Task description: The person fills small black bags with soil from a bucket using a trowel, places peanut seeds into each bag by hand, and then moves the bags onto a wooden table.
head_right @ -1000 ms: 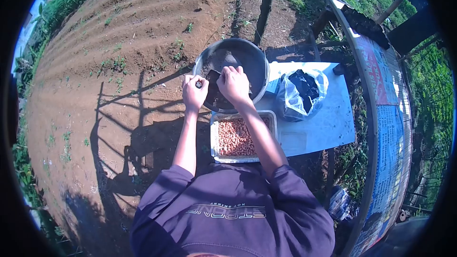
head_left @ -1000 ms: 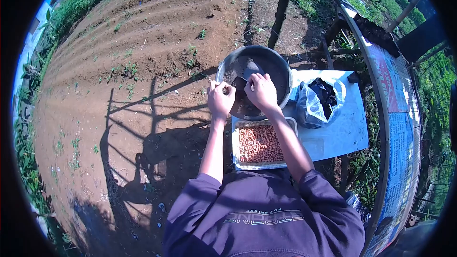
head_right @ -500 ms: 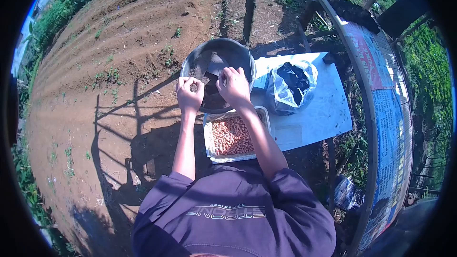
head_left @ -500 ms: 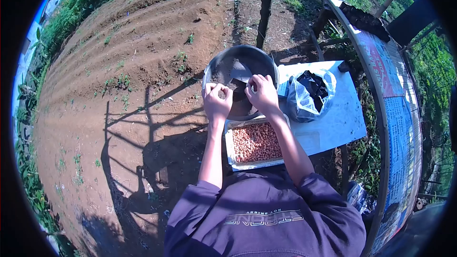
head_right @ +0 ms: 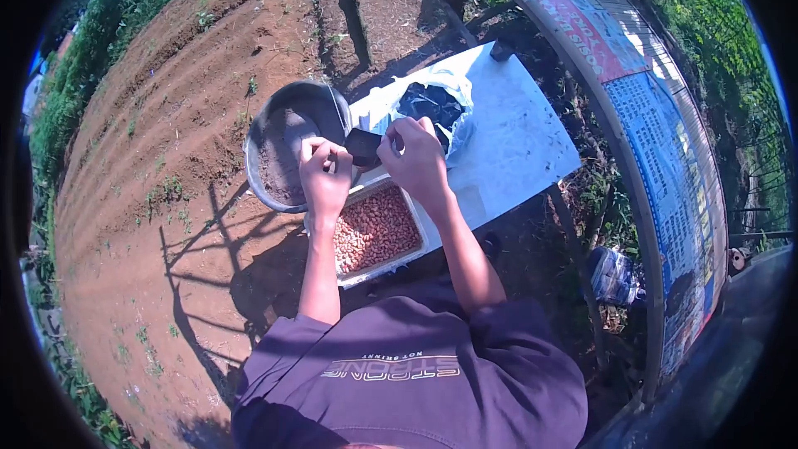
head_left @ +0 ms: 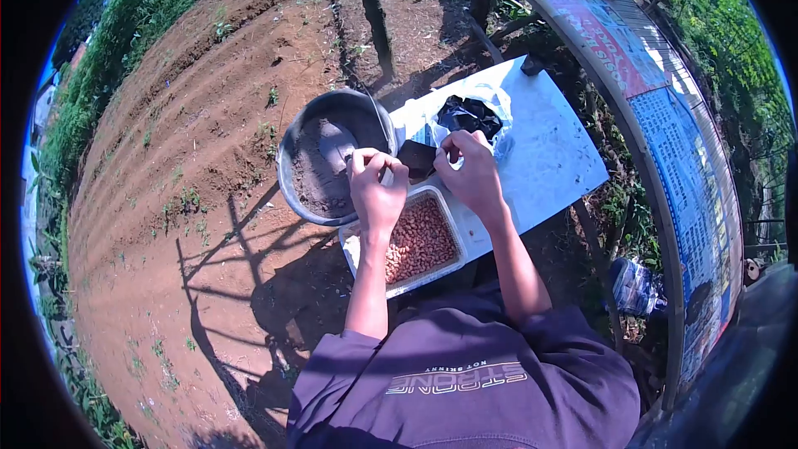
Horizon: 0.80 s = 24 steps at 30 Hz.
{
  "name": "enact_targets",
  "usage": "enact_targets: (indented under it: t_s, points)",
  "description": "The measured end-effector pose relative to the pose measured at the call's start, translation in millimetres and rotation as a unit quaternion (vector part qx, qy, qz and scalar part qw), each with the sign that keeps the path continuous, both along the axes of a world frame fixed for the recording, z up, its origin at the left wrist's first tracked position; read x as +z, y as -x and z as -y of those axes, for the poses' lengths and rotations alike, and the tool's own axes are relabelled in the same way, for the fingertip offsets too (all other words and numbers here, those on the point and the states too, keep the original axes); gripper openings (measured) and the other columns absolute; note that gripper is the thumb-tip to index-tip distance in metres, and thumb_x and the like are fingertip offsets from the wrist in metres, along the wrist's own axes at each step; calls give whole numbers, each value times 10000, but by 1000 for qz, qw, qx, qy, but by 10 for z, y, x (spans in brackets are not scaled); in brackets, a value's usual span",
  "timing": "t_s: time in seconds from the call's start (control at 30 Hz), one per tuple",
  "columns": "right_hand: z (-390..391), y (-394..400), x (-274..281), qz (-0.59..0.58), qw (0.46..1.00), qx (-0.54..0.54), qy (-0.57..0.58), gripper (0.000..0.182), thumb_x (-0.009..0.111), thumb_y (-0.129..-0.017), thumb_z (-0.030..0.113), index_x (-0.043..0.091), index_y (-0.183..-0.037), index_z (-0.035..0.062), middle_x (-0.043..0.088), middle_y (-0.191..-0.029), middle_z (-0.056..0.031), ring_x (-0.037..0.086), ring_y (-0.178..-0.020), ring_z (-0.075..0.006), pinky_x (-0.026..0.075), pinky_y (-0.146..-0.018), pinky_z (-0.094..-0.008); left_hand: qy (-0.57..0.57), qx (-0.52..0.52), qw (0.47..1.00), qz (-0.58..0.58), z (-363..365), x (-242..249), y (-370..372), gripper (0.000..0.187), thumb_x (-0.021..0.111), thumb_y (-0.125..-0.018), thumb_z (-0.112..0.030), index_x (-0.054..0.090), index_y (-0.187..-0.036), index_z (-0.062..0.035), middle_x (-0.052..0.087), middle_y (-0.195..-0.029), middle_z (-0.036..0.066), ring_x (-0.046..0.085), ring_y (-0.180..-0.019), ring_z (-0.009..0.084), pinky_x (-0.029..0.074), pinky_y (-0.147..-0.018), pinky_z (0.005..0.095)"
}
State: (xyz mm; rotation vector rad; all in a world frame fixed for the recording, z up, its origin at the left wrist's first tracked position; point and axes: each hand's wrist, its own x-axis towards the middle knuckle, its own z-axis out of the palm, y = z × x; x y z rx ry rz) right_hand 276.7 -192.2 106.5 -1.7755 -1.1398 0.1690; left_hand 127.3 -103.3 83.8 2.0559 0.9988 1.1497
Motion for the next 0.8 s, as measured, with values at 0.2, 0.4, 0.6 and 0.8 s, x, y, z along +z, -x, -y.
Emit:
enact_targets:
  t_s: [0.2,0.4,0.6,0.8]
  points:
    - [759,-937,-74,22,999,-24,11,88,685,-796,81,614,-821,35,593,-740,-77,545,-757,-245,474,-761,-374,-18,-18,998,-49,653,-73,-975,106,703,-785,-56,602,-788,-25,562,-932,133,580,-899,328,475,-794,433]
    - [1600,-2018,-167,28,997,-35,58,83,672,-829,113,607,-834,61,612,-784,-58,536,-777,-269,474,-702,-401,43,-22,997,-58,1422,-253,-2161,124,698,-810,-77,590,-792,-20,552,-909,101,568,-877,287,464,-758,409]
    - [2150,-2752,-316,34,991,-78,103,88,663,-849,133,605,-860,67,626,-811,-64,545,-794,-277,479,-698,-409,124,-45,990,-44,2011,-307,-3001,149,668,-876,-153,624,-842,-14,544,-936,102,561,-895,269,463,-798,395]
    - [2299,-3017,-570,-2,986,-97,137,91,655,-862,140,610,-871,61,629,-815,-74,558,-809,-283,481,-712,-418,116,-48,989,-77,2139,-585,-3241,158,666,-895,-190,636,-862,-38,533,-938,102,559,-892,264,470,-819,407]
